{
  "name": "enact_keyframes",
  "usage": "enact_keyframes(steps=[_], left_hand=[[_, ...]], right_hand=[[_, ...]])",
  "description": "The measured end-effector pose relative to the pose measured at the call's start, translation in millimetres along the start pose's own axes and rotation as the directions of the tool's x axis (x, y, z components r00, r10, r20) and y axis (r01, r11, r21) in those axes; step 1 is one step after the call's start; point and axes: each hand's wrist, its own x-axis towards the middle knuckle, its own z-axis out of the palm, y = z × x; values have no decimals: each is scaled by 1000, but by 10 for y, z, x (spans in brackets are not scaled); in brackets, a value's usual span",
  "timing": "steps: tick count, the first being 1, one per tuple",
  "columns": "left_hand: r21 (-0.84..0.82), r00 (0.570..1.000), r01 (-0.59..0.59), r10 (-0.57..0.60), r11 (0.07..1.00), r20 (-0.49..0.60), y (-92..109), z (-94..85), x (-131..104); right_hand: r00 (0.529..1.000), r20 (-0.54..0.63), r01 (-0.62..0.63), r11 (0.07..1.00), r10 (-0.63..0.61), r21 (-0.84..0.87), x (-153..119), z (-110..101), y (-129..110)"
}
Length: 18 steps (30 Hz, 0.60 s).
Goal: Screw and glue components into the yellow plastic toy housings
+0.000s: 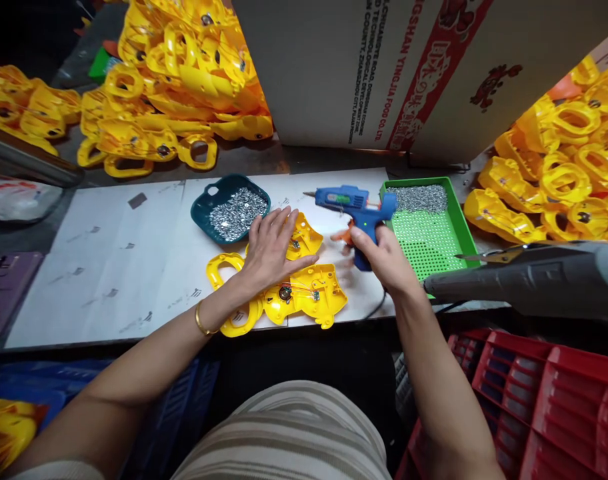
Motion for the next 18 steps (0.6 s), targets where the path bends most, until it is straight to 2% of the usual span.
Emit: enact_keyframes(steps=[2, 5, 8, 14, 18], left_hand=[[3, 1000, -4, 4, 1000, -13, -6, -1, 0], [7, 1000, -12, 12, 1000, -15, -16, 4, 0], [10, 1000, -17, 17, 1000, -26, -17, 6, -1], [6, 1000, -26, 26, 1000, 5, -23, 1, 4], [-23, 999, -25, 25, 999, -22, -42, 31, 23]], right_hand=[[995, -94, 40, 999, -42, -21, 353, 47, 53], [957, -290, -10, 997, -13, -77, 903, 73, 138], [930, -368, -38, 991, -13, -131, 1292, 57, 190], [904, -410, -30, 937, -124, -349, 1681, -30, 203], [877, -425, -80, 803, -224, -590, 1757, -69, 176]])
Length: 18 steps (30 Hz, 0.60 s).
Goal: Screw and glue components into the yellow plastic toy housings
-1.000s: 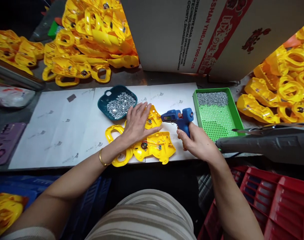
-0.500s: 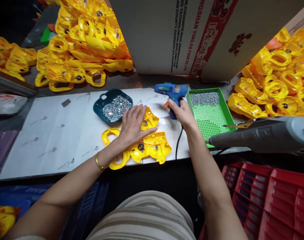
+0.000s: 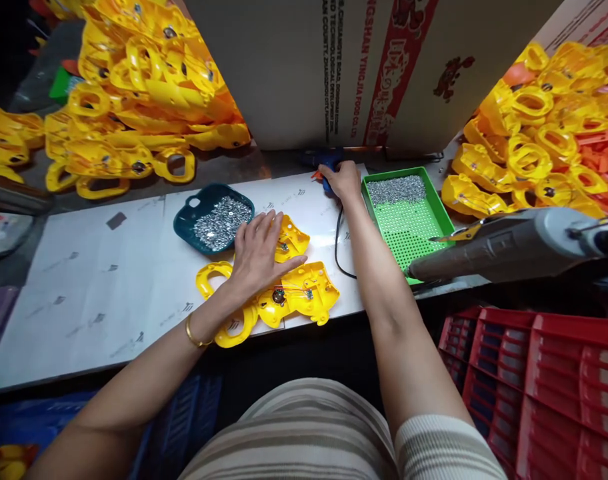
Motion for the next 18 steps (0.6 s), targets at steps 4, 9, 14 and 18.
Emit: enact_keyframes(steps=[4, 9, 14, 18], left_hand=[[-21, 999, -26, 25, 999, -30, -2, -74, -36], [46, 995, 31, -27, 998, -93, 6, -306, -423], [88, 988, 133, -124, 987, -97, 35, -285, -982], [110, 983, 167, -157, 980, -90, 107, -185, -1188]], right_hand=[[972, -101, 200, 972, -213, -125, -312, -130, -3], [908, 34, 416, 907, -418, 71, -1245, -496, 50], [892, 91, 439, 897, -443, 60, -1990, -752, 41], [818, 225, 541, 841, -529, 11, -2233, -673, -59]])
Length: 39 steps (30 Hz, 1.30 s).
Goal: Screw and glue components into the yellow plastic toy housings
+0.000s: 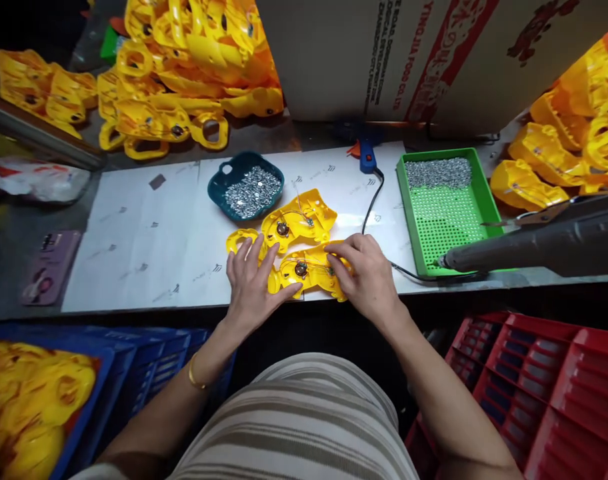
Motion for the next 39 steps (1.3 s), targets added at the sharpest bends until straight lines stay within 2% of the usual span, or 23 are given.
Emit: enact_keyframes(steps=[3, 6, 10, 13, 19, 29, 33, 39], left_hand=[[8, 1000, 26, -26, 1000, 7, 56, 17, -40], [8, 999, 49, -49, 999, 14, 91, 20, -52], [12, 998, 58, -59, 998, 18, 76, 32, -72], [15, 998, 65, -65, 998, 6, 34, 42, -82], [-7, 999, 44, -45, 999, -22, -25, 96, -63], [-72, 986, -53, 41, 996, -159, 26, 68, 21], [-32, 968, -108, 98, 994, -229, 18, 53, 115], [-2, 969, -94, 91, 996, -231, -3, 95, 250]], right_hand=[[996, 64, 60, 996, -56, -61, 42, 147, -137], [979, 190, 99, 985, -71, -143, 140, 289, -280], [917, 395, 171, 949, -55, -265, 272, 429, -448], [880, 466, 250, 922, -88, -297, 320, 471, -493], [892, 416, 338, 873, -178, -351, 292, 473, -401], [925, 339, 304, 869, -172, -389, 266, 517, -325], [931, 310, 309, 867, -192, -392, 247, 522, -279], [940, 287, 286, 881, -183, -376, 184, 563, -271]])
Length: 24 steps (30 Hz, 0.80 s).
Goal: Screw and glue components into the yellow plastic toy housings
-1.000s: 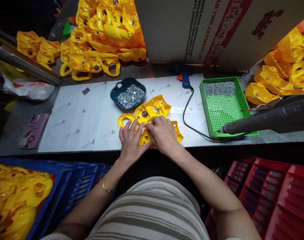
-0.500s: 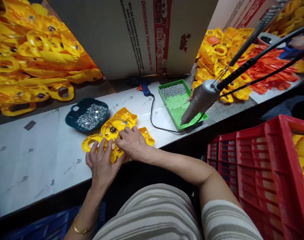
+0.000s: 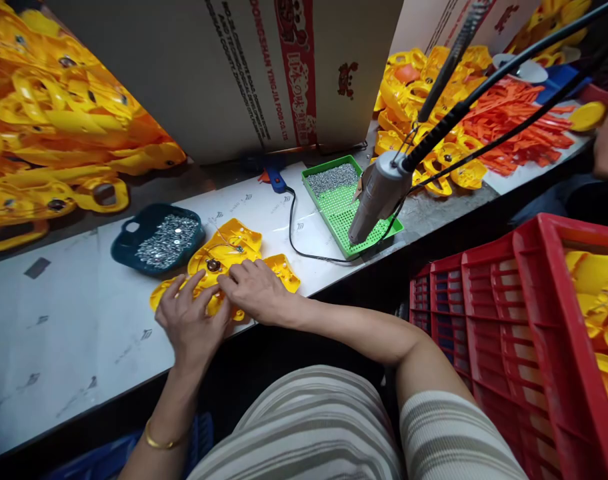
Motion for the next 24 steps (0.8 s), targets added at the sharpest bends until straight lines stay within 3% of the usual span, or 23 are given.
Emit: enact_keyframes(steps=[5, 10, 17, 20, 24], left_hand=[[-59, 999, 4, -1, 998, 39, 10, 68, 83], [-55, 995, 41, -35, 998, 97, 72, 23, 116], [-97, 998, 54, -56, 994, -14, 128, -39, 58], [-110, 996, 85, -87, 990, -14, 127, -53, -6], [-110, 995, 102, -102, 989, 10, 129, -74, -74]], right_hand=[[1000, 0, 11, 999, -11, 52, -15, 1, 25], [999, 28, 17, 990, -21, 138, -64, -92, 58], [971, -173, -127, 972, 162, 195, -155, -270, 316], [977, -155, -121, 982, 143, 142, -120, -284, 331], [998, -44, -41, 997, 43, 59, -41, -254, 227]])
